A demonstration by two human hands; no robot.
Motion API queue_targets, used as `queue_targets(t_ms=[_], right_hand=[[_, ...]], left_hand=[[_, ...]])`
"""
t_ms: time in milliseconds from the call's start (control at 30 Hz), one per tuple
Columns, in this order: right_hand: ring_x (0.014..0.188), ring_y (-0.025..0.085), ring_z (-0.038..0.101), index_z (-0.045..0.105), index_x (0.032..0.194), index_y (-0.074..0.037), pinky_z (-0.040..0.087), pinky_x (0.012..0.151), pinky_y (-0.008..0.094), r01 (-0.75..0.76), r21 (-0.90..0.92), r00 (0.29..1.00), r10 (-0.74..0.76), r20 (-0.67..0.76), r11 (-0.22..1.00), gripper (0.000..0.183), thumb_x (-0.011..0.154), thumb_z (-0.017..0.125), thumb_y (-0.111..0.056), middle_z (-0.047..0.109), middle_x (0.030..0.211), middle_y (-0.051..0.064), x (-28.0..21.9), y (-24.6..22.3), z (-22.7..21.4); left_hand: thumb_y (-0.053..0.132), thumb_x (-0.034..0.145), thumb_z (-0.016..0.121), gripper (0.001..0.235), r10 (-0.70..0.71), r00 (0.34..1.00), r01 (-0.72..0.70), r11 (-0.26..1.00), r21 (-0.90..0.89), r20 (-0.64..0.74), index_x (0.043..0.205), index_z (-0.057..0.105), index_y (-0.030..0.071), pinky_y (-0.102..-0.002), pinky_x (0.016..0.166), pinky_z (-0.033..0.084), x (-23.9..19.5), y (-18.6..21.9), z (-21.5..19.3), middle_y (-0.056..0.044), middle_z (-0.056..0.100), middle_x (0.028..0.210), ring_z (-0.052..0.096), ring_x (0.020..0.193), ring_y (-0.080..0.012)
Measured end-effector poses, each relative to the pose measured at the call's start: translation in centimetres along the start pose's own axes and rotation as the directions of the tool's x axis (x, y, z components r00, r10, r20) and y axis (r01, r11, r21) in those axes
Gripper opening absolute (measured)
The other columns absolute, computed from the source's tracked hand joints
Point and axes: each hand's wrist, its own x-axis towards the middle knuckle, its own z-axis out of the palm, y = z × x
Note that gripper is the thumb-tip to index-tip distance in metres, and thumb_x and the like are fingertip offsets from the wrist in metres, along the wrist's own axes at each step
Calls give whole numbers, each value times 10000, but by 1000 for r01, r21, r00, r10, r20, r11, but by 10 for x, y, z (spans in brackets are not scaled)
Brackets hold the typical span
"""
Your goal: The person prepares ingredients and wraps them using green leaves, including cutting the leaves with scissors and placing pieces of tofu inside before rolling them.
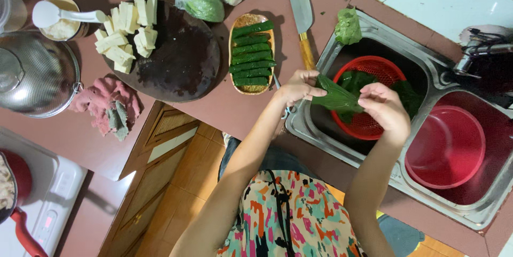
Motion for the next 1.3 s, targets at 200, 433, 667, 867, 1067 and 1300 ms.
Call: queue_targets(t_ms=[200, 433, 667, 867, 1067, 1300], right_hand=[[838, 99, 627, 661, 1175, -42, 510, 711, 227, -42, -201, 999, 37, -28, 979, 323, 869, 721, 42, 682, 990, 27, 1, -18, 6], [871, 120, 677, 628, 1229, -23, 593, 799, 270, -81, -196, 997, 76, -32, 977, 384, 862, 712, 54, 690, 1013, 52, 3, -35, 29], [846, 113, 668, 624, 1254, -23, 589, 720, 276, -78, -208, 997, 73, -32, 975, 411, 862, 708, 66, 684, 1017, 52, 4, -49, 36], [773, 92, 641, 629, 1258, -27, 523, 646, 221, -42, -193, 999, 38, -26, 980, 419, 861, 717, 74, 694, 1002, 47, 1, -48, 34], [772, 94, 636, 640, 1234, -24, 504, 659, 215, 11, -276, 1000, -5, 21, 961, 386, 868, 718, 70, 698, 962, 48, -2, -70, 46], [820, 121, 686, 662, 1215, -9, 553, 720, 248, -33, -540, 999, 35, -7, 841, 390, 841, 726, 82, 727, 954, 81, -7, -101, 86]], left_hand=[[16, 745, 855, 606, -45, 997, 50, 995, -82, 59, 1286, 591, -45, -248, 662, 641, -3, -18, -16, -81, 752, 995, 747, 812, -141], [44, 772, 880, 323, -39, 998, 41, 998, -39, 47, 1046, 718, -14, -226, 603, 554, -7, -26, -24, -13, 705, 850, 647, 711, -90], [-3, 819, 850, 198, 151, 977, -126, 978, -167, 148, 970, 723, 12, -237, 832, 572, -27, -3, -27, -29, 749, 938, 695, 883, -100], [-30, 833, 833, 259, 250, 945, -199, 950, -240, 209, 1012, 658, 35, -238, 771, 565, -30, -2, -32, -28, 727, 951, 687, 872, -92], [24, 813, 850, 268, 35, 999, -35, 999, 17, 36, 1012, 670, 10, -248, 549, 523, -29, -12, -48, -69, 722, 855, 641, 653, -98], [173, 715, 923, 568, 560, 828, -482, 693, 536, 19, 1215, 715, 4, -401, 1071, 491, -48, 23, 2, -157, 719, 1267, 667, 1215, -296]])
